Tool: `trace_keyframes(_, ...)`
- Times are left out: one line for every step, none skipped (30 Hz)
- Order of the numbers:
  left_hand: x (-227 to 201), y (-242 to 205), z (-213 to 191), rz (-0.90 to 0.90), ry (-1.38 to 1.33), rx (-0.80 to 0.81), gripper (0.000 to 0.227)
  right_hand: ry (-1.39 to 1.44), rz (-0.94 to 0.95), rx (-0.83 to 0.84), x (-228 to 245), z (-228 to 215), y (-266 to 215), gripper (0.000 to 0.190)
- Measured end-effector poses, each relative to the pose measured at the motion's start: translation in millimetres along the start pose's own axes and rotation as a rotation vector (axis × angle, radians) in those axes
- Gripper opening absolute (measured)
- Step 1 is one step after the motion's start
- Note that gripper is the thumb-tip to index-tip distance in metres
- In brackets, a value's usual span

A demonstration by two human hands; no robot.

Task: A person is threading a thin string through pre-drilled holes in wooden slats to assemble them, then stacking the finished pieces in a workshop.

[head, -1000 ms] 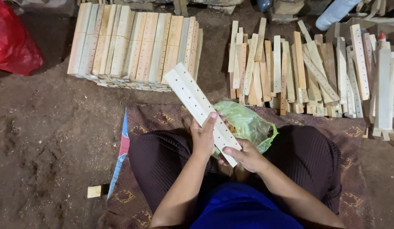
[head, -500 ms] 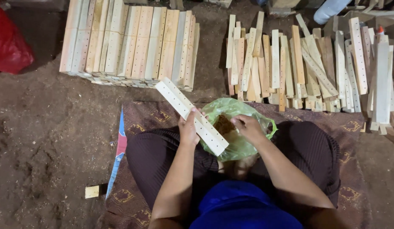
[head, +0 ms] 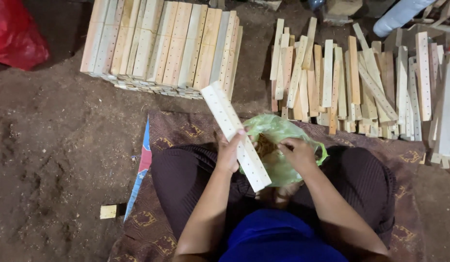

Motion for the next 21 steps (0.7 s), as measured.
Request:
trace_keyframes(-1, -4, 0, 0.0, -0.004, -0.004, 0.042, -0.004, -0.002, 0.004, 15, -6, -7, 0.02)
trace_keyframes(6, -10, 13, -0.08, 0.007, 0.112, 0.042, 0.186, -0.029, -0.1, 32, -23, -14, 0.013)
trace_keyframes(14, -17, 26, -0.16, 0.017, 0.228, 0.043, 0.376, -0.056, -0.205, 46, -41, -23, 0.012)
trace_keyframes(25, -14, 21, -0.159, 0.015, 0.228, 0.043, 0.375, -0.058, -0.205, 53, -47, -24, 0.012)
trace_keyframes(42, -15, 23, -0.201, 0.093, 0.293, 0.042, 0.308, -0.13, -0.252, 66, -59, -28, 0.012)
trace_keyframes(60, -15, 24, -0.245, 0.172, 0.361, 0.04, 0.241, -0.201, -0.301, 80, -70, -33, 0.013)
trace_keyframes(62, -17, 27, -0.246, 0.172, 0.365, 0.04, 0.24, -0.2, -0.305, 80, -70, -32, 0.013)
trace_keyframes(63, -19, 30, -0.238, 0.171, 0.371, 0.036, 0.271, -0.183, -0.324, 79, -70, -31, 0.014)
trace_keyframes(65, -22, 33, -0.23, 0.17, 0.377, 0.031, 0.302, -0.165, -0.342, 77, -70, -31, 0.014)
trace_keyframes(65, -20, 31, -0.227, 0.173, 0.382, 0.031, 0.304, -0.167, -0.347, 81, -77, -33, 0.014)
trace_keyframes(67, -18, 27, -0.241, 0.157, 0.373, 0.03, 0.444, -0.042, -0.229, 72, -70, -29, 0.009)
trace_keyframes(68, -19, 21, -0.255, 0.141, 0.358, 0.03, 0.581, 0.084, -0.103, 65, -59, -31, 0.004)
trace_keyframes(68, -16, 20, -0.253, 0.143, 0.356, 0.03, 0.584, 0.081, -0.101, 62, -57, -28, 0.004)
trace_keyframes(67, -14, 18, -0.235, 0.132, 0.353, 0.029, 0.889, 0.141, 0.0, 55, -43, -27, 0.006)
trace_keyframes(65, -12, 17, -0.217, 0.122, 0.349, 0.029, 1.194, 0.201, 0.106, 53, -29, -26, 0.013)
trace_keyframes(66, -14, 20, -0.216, 0.125, 0.351, 0.029, 1.197, 0.2, 0.104, 58, -34, -28, 0.013)
trace_keyframes(64, -17, 25, -0.205, 0.093, 0.363, 0.028, 1.523, 0.28, 0.246, 70, -25, -33, 0.021)
trace_keyframes(62, -19, 30, -0.192, 0.061, 0.375, 0.028, 1.846, 0.359, 0.398, 87, -19, -39, 0.029)
trace_keyframes(62, -18, 27, -0.19, 0.064, 0.377, 0.028, 1.849, 0.355, 0.398, 79, -17, -33, 0.029)
trace_keyframes(62, -19, 25, -0.188, 0.087, 0.391, 0.029, 1.998, 0.408, 0.396, 70, -13, -29, 0.024)
trace_keyframes(62, -20, 22, -0.185, 0.11, 0.406, 0.03, 2.147, 0.463, 0.392, 62, -9, -25, 0.02)
Point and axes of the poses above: each hand's wrist, its own y-axis towards the middle knuckle, its own z-axis out of the palm, x = y × z, the point moved 10 cm from there along y, towards the middle knuckle, and after that the axes turned 2 degrees about z, right-handed, at the moved point
